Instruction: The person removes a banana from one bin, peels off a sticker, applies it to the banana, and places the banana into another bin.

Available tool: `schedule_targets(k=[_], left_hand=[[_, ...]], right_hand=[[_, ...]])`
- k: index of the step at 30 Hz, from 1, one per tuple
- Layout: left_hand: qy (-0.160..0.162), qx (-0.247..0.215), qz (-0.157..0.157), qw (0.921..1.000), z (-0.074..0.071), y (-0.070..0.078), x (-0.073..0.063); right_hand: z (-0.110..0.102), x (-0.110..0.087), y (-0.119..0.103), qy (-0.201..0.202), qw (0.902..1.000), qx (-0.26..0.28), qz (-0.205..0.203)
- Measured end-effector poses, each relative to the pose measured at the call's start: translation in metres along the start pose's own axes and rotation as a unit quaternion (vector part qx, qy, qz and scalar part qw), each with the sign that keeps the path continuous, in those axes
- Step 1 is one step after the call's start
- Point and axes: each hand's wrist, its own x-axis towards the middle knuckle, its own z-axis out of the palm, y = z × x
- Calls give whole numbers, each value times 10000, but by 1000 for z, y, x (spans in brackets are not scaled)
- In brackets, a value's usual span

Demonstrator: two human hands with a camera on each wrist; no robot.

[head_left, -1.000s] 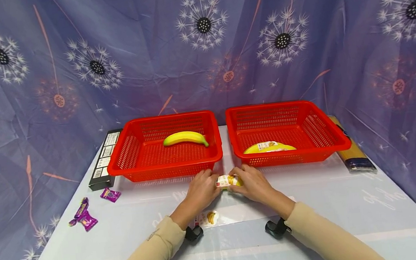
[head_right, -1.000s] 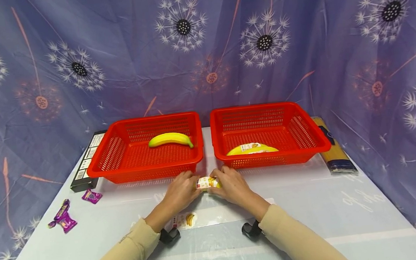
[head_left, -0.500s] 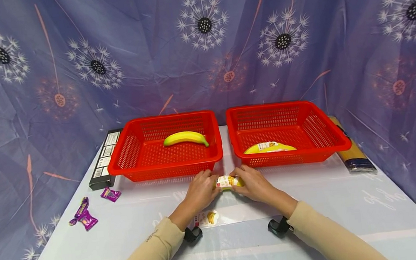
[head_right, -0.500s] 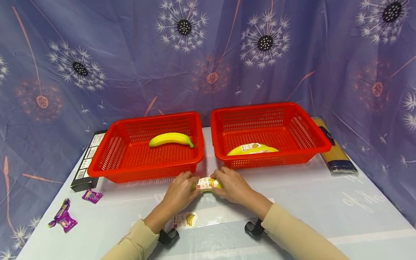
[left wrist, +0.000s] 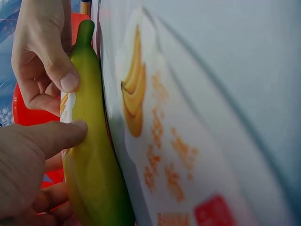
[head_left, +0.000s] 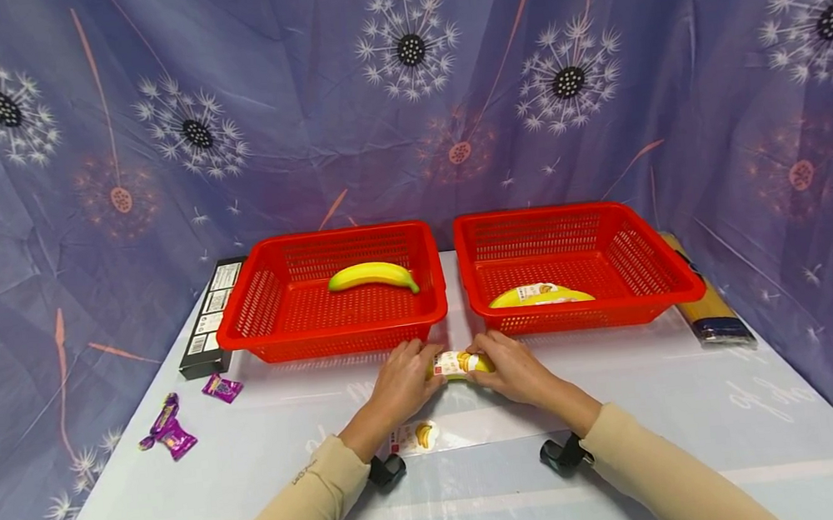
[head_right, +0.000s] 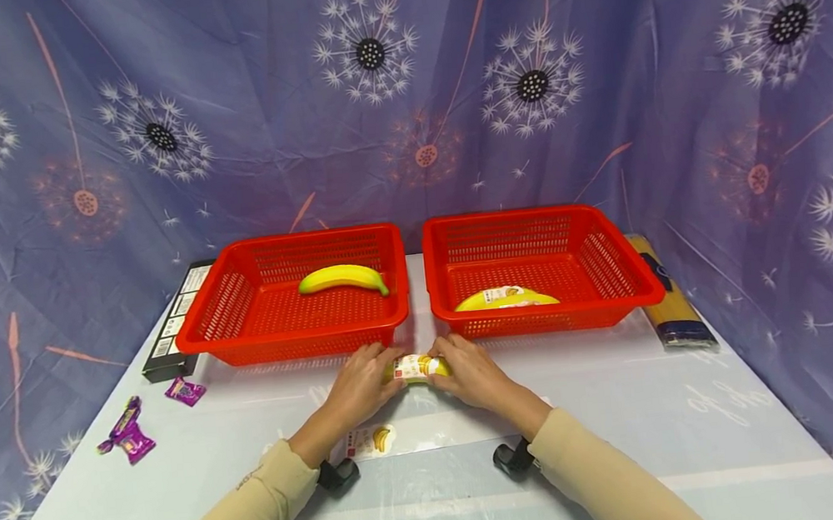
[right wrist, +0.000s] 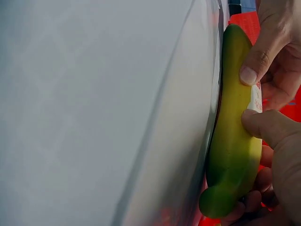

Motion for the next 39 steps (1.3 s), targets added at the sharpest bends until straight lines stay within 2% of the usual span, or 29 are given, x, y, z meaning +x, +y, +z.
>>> schedule_targets(k=[4,8,19,23,26,30,34,39], left_hand=[[48,156,147,9998,1,1,1],[36,251,101,9996,3,3,2],[-29,-47,-200,9998,-1,-1,-2],[60,-79,-131,9999,-2,-2,-3],[12,-152,-157,9998,-4,-2,-4],[-206,-482,-530,9972,-7,-4,-7],[-464,-990,-1050,9884,-11,-9,-13],[-535,-1392,-1292,9803,-15,-14,-20]], right_hand=[[0,0,0,24,10000,-37,-37],[2,-1,-1,45,10000,-63,-45],[2,0,-2,43,10000,17,-61],[2,0,-2,47,10000,51,-64],[2,0,-2,67,9999,85,-77],[2,0,-2,64,9999,139,-59],[2,0,-2,14,9998,196,82],[2,-1,-1,-48,9992,313,257]])
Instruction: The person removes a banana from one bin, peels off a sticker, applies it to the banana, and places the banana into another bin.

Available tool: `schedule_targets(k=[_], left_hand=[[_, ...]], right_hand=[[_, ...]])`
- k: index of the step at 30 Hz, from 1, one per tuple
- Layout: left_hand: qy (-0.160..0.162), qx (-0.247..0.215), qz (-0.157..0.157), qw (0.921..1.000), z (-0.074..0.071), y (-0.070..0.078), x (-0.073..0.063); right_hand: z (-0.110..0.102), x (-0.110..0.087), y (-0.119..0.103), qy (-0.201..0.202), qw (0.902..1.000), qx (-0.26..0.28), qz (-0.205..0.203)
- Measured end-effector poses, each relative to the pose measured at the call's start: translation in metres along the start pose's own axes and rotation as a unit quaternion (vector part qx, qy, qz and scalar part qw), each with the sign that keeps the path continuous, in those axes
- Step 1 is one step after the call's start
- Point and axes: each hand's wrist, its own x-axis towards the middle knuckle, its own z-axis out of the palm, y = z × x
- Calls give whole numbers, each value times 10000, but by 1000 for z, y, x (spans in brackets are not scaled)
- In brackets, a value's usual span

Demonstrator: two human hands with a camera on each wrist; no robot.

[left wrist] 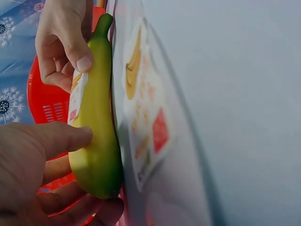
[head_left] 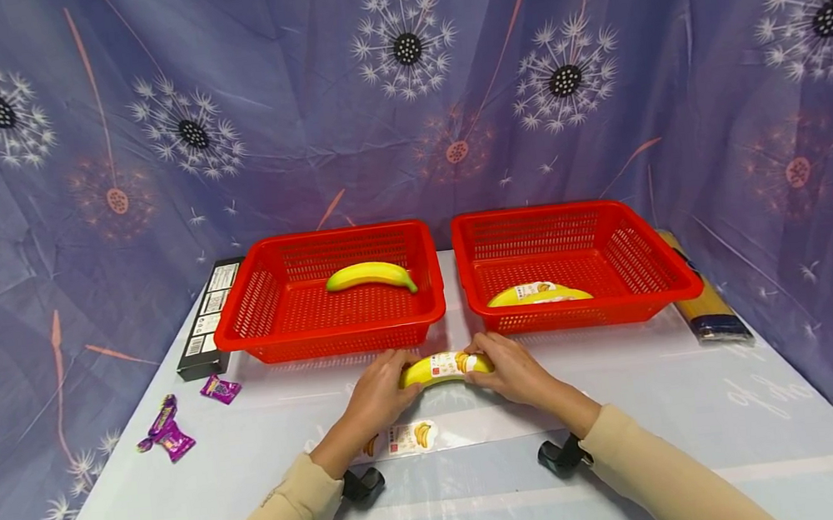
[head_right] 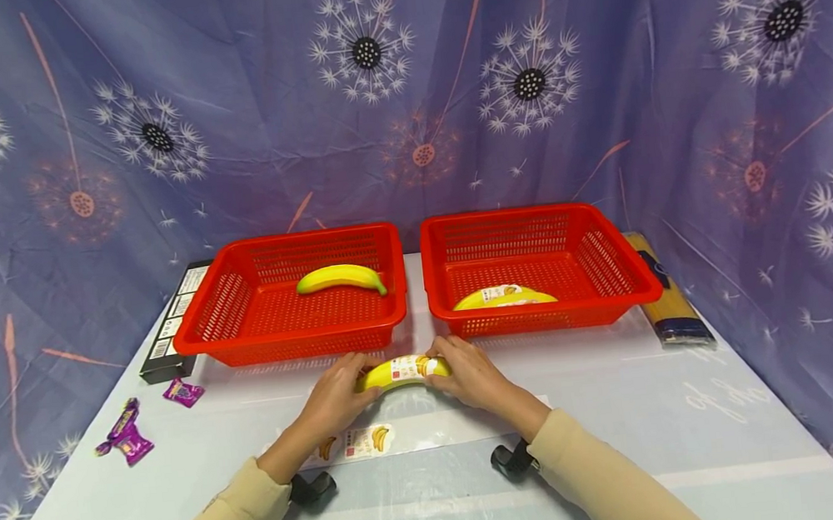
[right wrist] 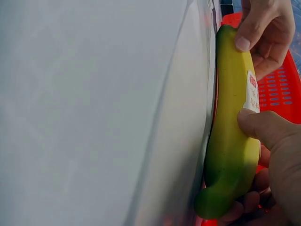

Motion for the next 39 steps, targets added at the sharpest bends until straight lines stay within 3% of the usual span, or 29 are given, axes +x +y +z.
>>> schedule_targets(k=[7,11,17,22,27,30,37,39], left_hand=[[41,-80,57,9999,1,-4,-2],[30,-46,88,9999,3,-5,-2],[121,18,141,9998,4,-4,-2],[155,35,178,9997,4,-4,-2],[146,27,140,9998,4,-5,-3],[143,12,106,9998,5,-5,-3],[152,64,106,9998,5,-5,-4],[154,72,110,9998,5,-5,-4]], right_hand=[[0,-1,-1,-25,9990,325,304],[-6,-8,0,-32,9944,840,633],[-24,-25,8,106,9711,2015,1278],[-36,-39,35,503,9498,2542,1751],[-53,-47,55,935,9072,3229,2530],[-64,-48,61,1278,8787,3658,2789],[-82,-46,71,2006,7876,5058,2892],[-84,-46,73,2087,7723,5254,2896]])
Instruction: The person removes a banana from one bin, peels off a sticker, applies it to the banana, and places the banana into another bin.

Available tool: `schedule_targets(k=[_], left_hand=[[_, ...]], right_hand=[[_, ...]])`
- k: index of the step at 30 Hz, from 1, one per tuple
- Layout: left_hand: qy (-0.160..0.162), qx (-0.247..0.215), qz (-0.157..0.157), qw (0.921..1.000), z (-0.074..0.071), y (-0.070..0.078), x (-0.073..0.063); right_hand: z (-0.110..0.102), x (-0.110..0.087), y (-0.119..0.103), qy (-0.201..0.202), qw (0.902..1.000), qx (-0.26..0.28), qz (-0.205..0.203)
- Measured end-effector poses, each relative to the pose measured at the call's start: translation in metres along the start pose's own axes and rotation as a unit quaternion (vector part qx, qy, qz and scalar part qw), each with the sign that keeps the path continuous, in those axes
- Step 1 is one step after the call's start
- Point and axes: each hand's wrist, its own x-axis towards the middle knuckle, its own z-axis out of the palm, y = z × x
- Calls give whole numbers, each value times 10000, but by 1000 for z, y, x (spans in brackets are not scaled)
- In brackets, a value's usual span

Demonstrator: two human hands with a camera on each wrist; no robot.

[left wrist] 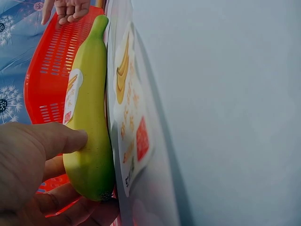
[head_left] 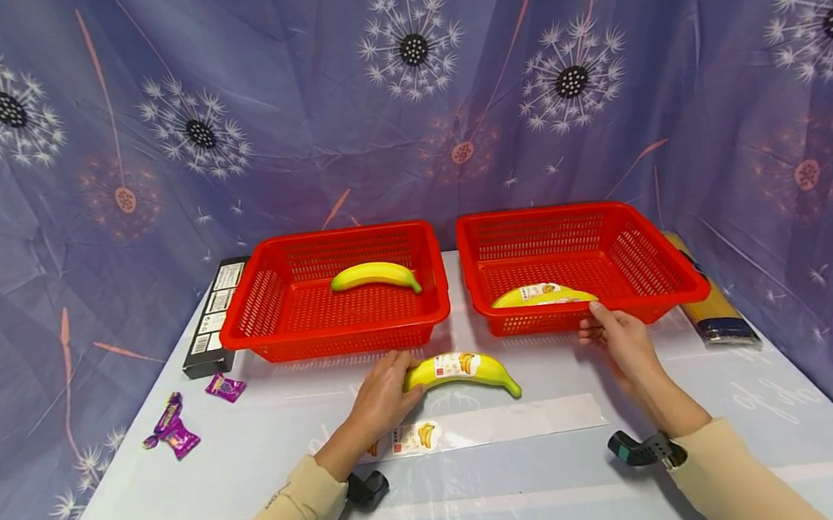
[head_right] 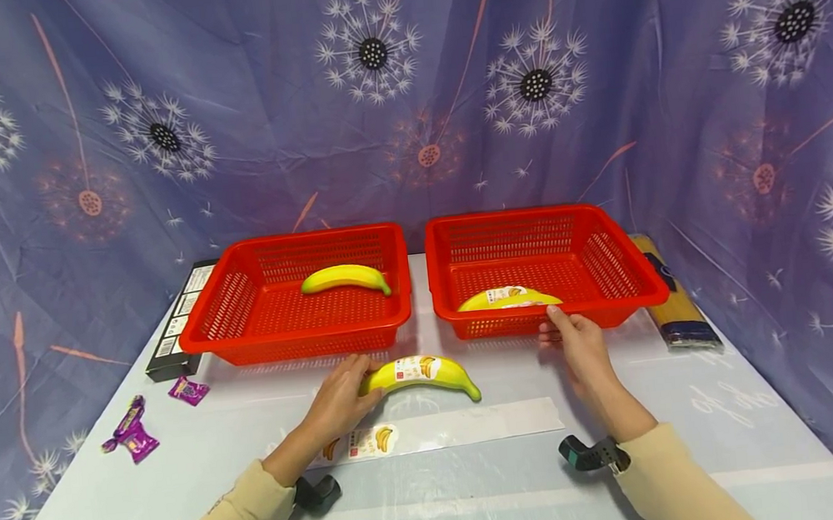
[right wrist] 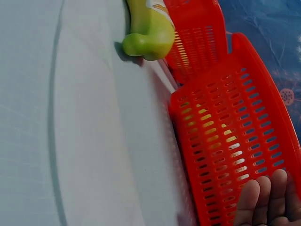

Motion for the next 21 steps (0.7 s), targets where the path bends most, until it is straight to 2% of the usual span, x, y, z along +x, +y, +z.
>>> schedule_targets(k=[8,13,17,21], left_hand=[[-17,-68,27,10000,0,0,-1],[-30,-179,85,9998,-5,5,0],[-68,-594,117,9981,-17,20,8],[-85,-1174,234,9928,-31,45,26]], right_hand=[[-2,3,-2,-66,9992,395,-13],[-3,2,-1,-139,9985,529,-40],[-4,2,-1,-150,9985,526,-34],[-4,3,0,-151,9988,468,-65]])
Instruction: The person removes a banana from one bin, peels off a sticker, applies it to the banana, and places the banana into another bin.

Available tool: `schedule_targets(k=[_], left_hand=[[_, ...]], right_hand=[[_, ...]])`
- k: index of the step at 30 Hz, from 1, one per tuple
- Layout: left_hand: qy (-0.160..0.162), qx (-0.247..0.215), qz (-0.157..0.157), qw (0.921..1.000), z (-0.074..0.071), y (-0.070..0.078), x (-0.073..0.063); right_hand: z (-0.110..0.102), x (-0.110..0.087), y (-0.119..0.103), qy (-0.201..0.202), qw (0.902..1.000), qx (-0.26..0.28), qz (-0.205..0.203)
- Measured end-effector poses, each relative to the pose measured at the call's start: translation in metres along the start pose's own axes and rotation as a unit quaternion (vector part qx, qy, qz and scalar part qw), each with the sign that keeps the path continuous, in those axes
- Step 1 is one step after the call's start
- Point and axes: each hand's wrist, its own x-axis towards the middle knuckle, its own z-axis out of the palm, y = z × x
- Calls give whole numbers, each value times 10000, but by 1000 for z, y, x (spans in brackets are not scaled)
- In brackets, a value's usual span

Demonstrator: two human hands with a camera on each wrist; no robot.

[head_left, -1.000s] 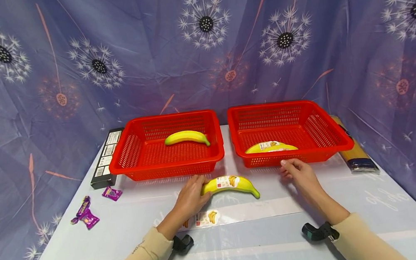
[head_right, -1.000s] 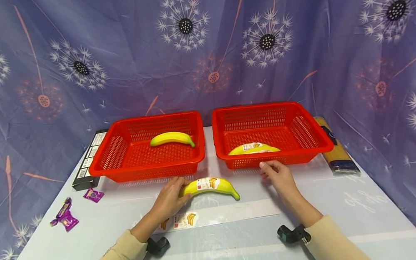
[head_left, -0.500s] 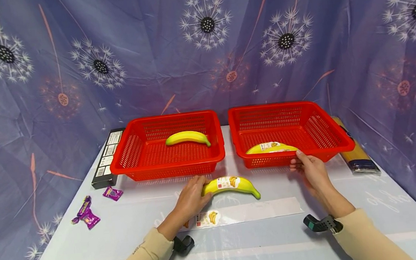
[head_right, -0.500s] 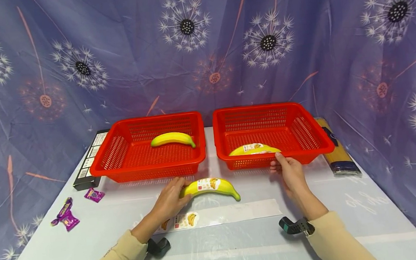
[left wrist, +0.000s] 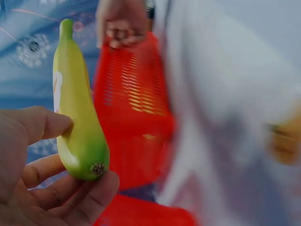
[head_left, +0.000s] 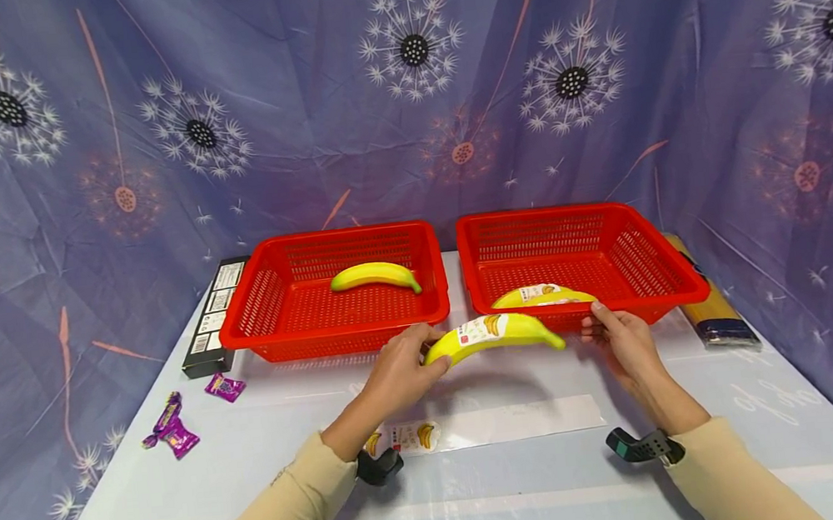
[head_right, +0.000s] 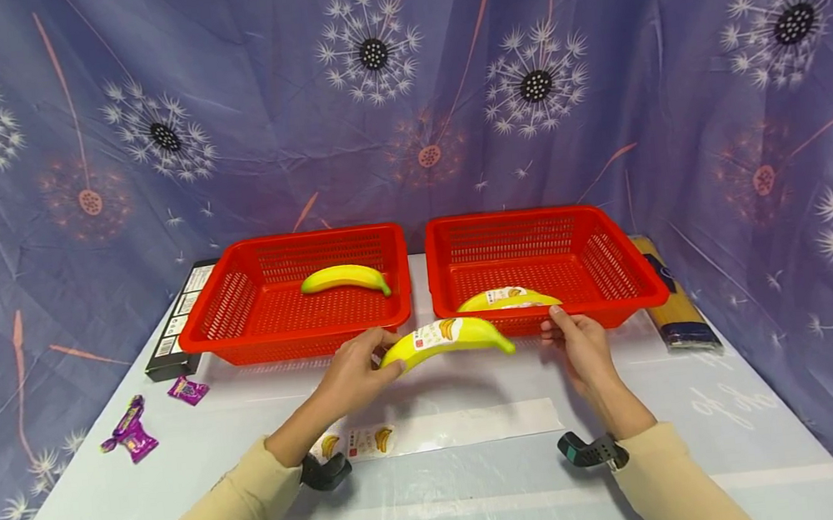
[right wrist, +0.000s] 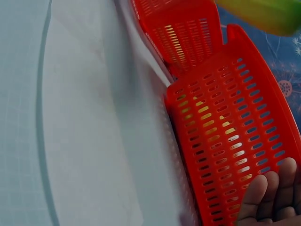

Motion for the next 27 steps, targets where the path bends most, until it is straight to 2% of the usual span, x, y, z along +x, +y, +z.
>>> schedule_targets(k=[3,7,13,20,24,27], left_hand=[[-10,-114,220,9997,-3,20,20],[-9,27,356,9994,-2,45,48],[-49,526,351,9980,14,69,89],[-65,1396,275,9898,37,77,128],[-224,1873,131,9820,45,77,142],[-401,2163,-50,9755,53,76,147]], right_hand=[[0,0,1,-30,10000,40,-53],[-1,0,1,-54,9999,98,-111],[-1,0,1,-59,9999,75,-123],[-2,-1,2,24,9999,40,-98],[-2,0,2,41,9999,18,-107],[-1,0,2,66,9999,-15,-92]])
